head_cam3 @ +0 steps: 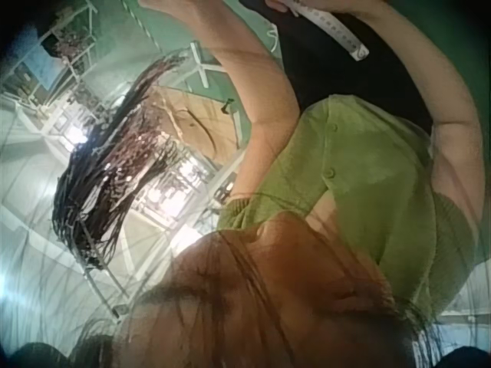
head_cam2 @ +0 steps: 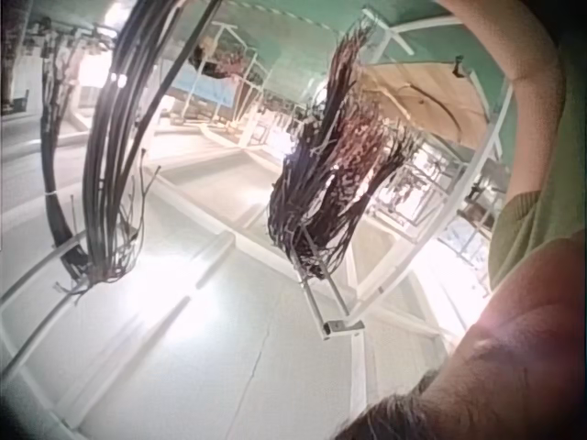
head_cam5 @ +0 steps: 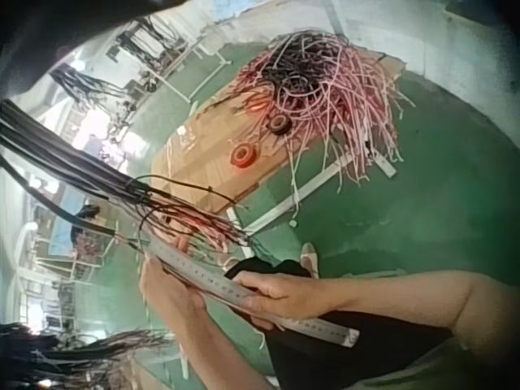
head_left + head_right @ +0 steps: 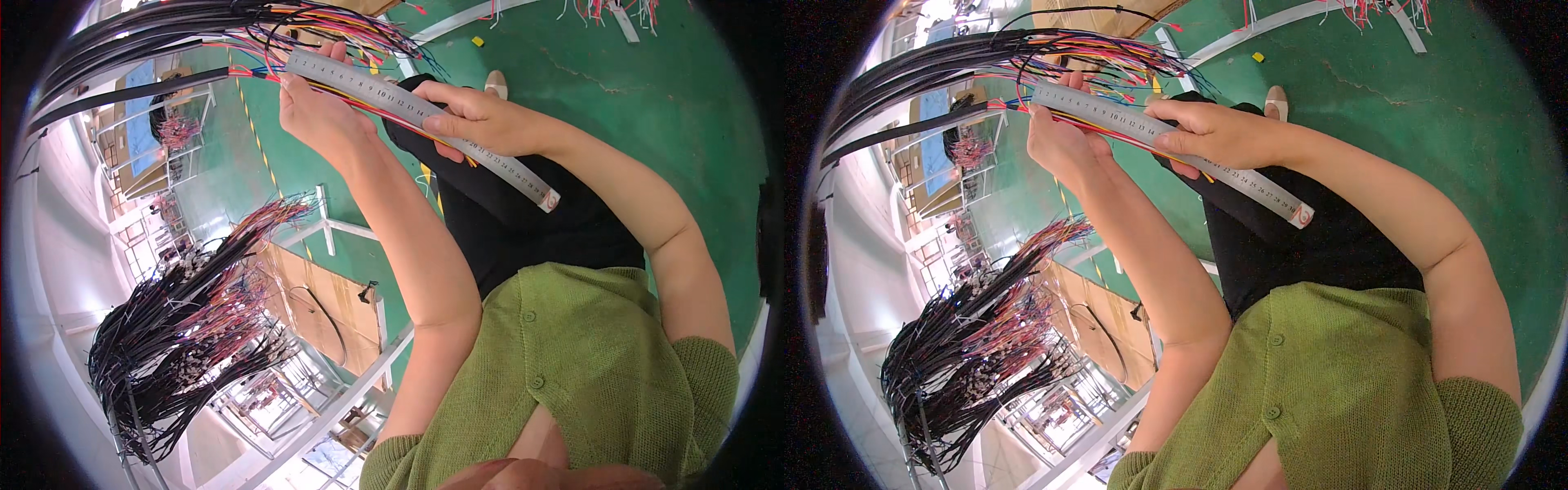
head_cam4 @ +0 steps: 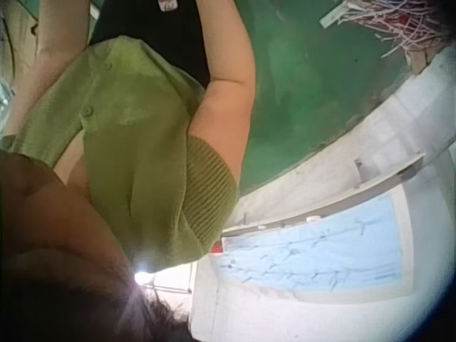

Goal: Measuring and bundling electrical wires using a ruler and adhesive tape at an assembly station.

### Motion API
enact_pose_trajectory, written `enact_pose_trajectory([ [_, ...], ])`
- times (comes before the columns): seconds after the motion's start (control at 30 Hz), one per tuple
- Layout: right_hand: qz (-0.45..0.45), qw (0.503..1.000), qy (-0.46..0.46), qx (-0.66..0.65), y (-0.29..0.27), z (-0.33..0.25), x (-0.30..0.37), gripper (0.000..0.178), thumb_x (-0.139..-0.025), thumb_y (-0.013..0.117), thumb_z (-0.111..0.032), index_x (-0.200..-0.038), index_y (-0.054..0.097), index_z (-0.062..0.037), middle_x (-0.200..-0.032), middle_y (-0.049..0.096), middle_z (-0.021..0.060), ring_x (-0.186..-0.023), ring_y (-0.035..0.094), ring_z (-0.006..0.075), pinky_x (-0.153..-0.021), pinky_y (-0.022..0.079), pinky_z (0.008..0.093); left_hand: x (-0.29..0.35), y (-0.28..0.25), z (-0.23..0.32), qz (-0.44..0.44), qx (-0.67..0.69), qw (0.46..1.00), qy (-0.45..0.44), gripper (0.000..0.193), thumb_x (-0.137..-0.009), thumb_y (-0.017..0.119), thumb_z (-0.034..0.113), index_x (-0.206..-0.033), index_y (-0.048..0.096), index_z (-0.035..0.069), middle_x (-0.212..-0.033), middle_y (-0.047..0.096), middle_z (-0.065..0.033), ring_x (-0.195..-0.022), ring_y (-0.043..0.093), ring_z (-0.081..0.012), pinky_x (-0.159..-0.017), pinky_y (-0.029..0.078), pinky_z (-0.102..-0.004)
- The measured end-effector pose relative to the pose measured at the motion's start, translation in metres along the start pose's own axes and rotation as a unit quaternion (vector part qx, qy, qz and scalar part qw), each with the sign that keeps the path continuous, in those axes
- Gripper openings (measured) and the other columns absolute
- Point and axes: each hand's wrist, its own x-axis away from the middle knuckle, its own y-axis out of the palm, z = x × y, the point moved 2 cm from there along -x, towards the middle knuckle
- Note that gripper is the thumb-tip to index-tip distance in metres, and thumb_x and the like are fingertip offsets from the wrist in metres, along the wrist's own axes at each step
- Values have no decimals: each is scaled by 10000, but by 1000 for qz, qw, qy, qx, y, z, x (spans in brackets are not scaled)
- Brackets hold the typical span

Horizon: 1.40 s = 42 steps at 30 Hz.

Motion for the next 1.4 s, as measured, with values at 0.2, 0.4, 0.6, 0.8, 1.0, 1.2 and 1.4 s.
enact_pose_trajectory([
  [0.2, -6, 1000, 9, -1, 0, -1, -3, 205, -1027, 400, -249, -1102, 444, -64, -707, 595, 49, -645, 551, 100, -618, 440, 281, -3, -3, -2, -5, 10, 1000, 3, 412, -1043, 271, 226, -1024, 529, -94, -943, 655, -220, -850, 686, -293, -731, 575, -364],
  [0.4, -8, 1000, 19, -5, -1, -2, -1, 205, -1026, 404, -241, -1113, 443, -59, -709, 608, 53, -653, 561, 112, -630, 449, 291, -2, -2, -1, 3, 17, 1000, 1, 400, -1044, 290, 229, -1011, 532, -88, -934, 657, -212, -842, 687, -286, -719, 579, -361],
  [0.6, -2, 1000, 13, 1, -1, -4, -5, 214, -1027, 408, -250, -1112, 447, -57, -725, 605, 51, -657, 565, 119, -623, 455, 295, -2, -3, -2, -11, 12, 1000, 10, 398, -1047, 296, 231, -1000, 536, -83, -930, 659, -208, -820, 688, -276, -699, 581, -349],
  [0.8, -5, 999, 25, 26, -1, -12, -4, 205, -1030, 394, -248, -1075, 445, -55, -730, 579, 50, -643, 552, 126, -601, 453, 301, -1, -2, -1, -4, 13, 1000, 10, 400, -1048, 301, 241, -999, 536, -79, -933, 657, -209, -817, 686, -277, -693, 580, -350],
  [1.0, 0, 1000, -6, 28, -5, -6, -6, 197, -1029, 392, -244, -1040, 437, -53, -714, 549, 42, -613, 534, 125, -579, 449, 298, -2, 1, -3, -5, 23, 1000, 5, 395, -1045, 300, 237, -999, 535, -77, -935, 654, -210, -817, 685, -280, -698, 579, -357],
  [1.2, -11, 1000, -8, 11, -1, -2, -7, 276, -1035, 418, -277, -1187, 456, -50, -737, 547, 24, -647, 523, 80, -558, 432, 235, -5, -8, -4, -24, 19, 999, 16, 369, -1033, 310, 223, -1003, 533, -69, -902, 653, -199, -793, 685, -273, -685, 570, -347],
  [1.4, 7, 999, 33, 2, -1, -2, -2, 254, -1029, 438, -259, -1178, 445, -54, -702, 537, 15, -595, 499, 68, -538, 411, 226, 3, -2, -5, 8, 62, 998, -2, 314, -1026, 330, 208, -1001, 519, -42, -832, 658, -182, -746, 688, -262, -640, 557, -328],
])
